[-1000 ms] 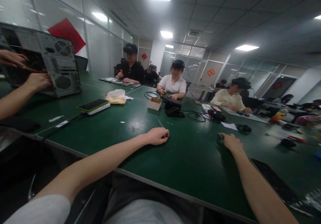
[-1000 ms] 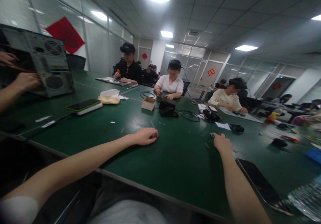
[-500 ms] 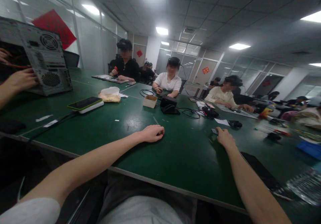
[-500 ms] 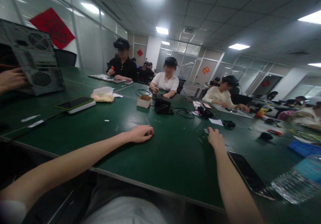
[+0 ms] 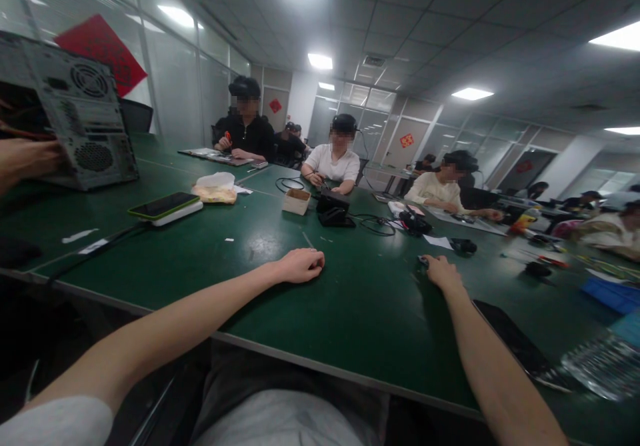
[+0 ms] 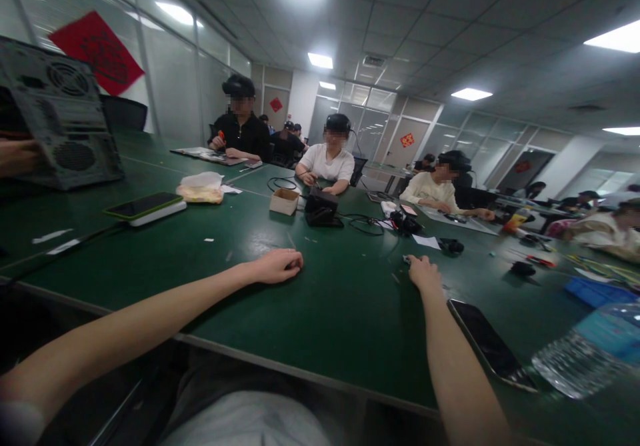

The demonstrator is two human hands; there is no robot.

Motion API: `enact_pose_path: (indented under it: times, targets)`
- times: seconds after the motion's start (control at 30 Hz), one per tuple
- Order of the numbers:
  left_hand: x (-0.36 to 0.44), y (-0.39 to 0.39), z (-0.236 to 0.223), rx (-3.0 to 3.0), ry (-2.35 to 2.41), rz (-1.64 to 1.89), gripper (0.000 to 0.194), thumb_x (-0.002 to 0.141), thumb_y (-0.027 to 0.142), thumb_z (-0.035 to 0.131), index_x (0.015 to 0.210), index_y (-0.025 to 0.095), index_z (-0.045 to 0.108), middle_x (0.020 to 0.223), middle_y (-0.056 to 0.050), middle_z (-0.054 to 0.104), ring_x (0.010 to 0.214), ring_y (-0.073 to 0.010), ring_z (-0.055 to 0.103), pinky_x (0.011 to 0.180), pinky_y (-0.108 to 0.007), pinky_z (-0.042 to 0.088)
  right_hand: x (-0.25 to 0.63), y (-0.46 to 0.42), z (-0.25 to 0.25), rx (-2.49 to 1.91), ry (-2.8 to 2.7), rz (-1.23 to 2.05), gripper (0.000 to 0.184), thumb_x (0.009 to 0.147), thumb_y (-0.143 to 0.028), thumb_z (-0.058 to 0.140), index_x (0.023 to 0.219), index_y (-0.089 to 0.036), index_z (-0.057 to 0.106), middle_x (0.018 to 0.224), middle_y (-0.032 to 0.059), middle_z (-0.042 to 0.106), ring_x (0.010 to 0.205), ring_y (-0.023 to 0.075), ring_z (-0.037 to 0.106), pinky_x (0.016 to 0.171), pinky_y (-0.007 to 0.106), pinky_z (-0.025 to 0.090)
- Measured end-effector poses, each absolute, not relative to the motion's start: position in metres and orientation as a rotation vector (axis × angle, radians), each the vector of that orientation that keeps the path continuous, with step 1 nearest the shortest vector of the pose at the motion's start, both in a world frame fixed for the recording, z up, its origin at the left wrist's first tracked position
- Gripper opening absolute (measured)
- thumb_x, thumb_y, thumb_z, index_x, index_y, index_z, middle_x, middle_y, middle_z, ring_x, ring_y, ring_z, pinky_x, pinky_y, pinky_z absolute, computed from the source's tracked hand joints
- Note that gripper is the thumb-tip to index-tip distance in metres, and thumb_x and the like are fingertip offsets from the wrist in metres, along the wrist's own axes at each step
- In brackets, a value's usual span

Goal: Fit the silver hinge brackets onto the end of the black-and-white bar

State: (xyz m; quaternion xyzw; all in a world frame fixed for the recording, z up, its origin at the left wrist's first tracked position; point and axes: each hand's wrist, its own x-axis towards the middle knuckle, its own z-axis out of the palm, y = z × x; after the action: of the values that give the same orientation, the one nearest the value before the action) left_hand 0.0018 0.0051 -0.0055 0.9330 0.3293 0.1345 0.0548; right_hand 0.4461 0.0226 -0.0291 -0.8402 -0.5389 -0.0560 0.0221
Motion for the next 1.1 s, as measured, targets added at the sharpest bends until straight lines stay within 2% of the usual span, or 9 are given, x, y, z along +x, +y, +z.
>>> enact_pose_path:
  times: [0.2,0.33,0.43,0.53,0.73,0.93,1.1]
  targets:
    - [0.002,0.003,-0.003,2.838,0.994,0.394,0.012,0.087,0.025,0.048,0.096,0.02,0.056,0.085,-0.002,0.061,0.079,-0.0168,0.058,0.067,-0.025,0.041,0.446,0.02,-0.026,-2.571,-1.621,-0.205,0.065,0.085,-0.027,0.047,0.145,-0.027,0.023,0.134,0.0177,0.037,0.113,0.0347,0.052,0.089,0.046,0.045]
    - [0.003,0.002,-0.002,2.838,1.013,0.376,0.013,0.087,0.024,0.049,0.096,0.02,0.057,0.085,-0.002,0.062,0.077,-0.0169,0.058,0.066,-0.025,0.041,0.458,0.019,-0.02,-2.627,-1.525,-0.152,0.06,0.083,-0.029,0.048,0.14,-0.017,0.033,0.132,0.0227,0.037,0.116,0.0358,0.05,0.091,0.044,0.044]
    - [0.004,0.002,-0.001,2.833,1.012,0.367,0.013,0.087,0.024,0.049,0.096,0.02,0.057,0.084,-0.002,0.062,0.078,-0.017,0.058,0.066,-0.025,0.042,0.472,0.02,-0.024,-2.699,-1.443,-0.042,0.056,0.085,-0.04,0.044,0.134,-0.012,0.042,0.129,0.0246,0.042,0.119,0.0391,0.047,0.092,0.047,0.042]
    - [0.004,0.003,-0.002,2.832,1.015,0.377,0.013,0.087,0.024,0.049,0.096,0.02,0.057,0.085,-0.002,0.062,0.078,-0.0169,0.059,0.067,-0.025,0.042,0.484,0.023,-0.031,-2.682,-1.397,0.08,0.061,0.087,-0.048,0.039,0.135,-0.011,0.041,0.13,0.0249,0.043,0.12,0.0398,0.046,0.093,0.05,0.041]
    - [0.003,0.004,-0.004,2.83,1.021,0.375,0.013,0.087,0.025,0.049,0.096,0.02,0.056,0.086,-0.002,0.062,0.078,-0.0166,0.058,0.066,-0.025,0.041,0.495,0.029,-0.036,-2.65,-1.365,0.155,0.062,0.087,-0.048,0.04,0.135,-0.009,0.039,0.131,0.0261,0.044,0.122,0.0381,0.046,0.094,0.047,0.042]
    - [0.003,0.004,-0.003,2.839,1.013,0.378,0.014,0.087,0.025,0.048,0.097,0.02,0.056,0.087,-0.002,0.062,0.078,-0.0171,0.059,0.067,-0.025,0.042,0.497,0.031,-0.036,-2.643,-1.268,0.147,0.073,0.084,-0.052,0.044,0.139,-0.006,0.03,0.135,0.0284,0.041,0.121,0.037,0.047,0.093,0.045,0.043]
    - [0.003,0.002,-0.002,2.832,1.006,0.379,0.013,0.087,0.024,0.048,0.096,0.021,0.056,0.086,-0.002,0.063,0.078,-0.017,0.059,0.066,-0.025,0.041,0.501,0.034,-0.039,-2.623,-1.371,0.106,0.068,0.085,-0.056,0.04,0.133,-0.007,0.041,0.127,0.027,0.05,0.116,0.0385,0.051,0.086,0.048,0.045]
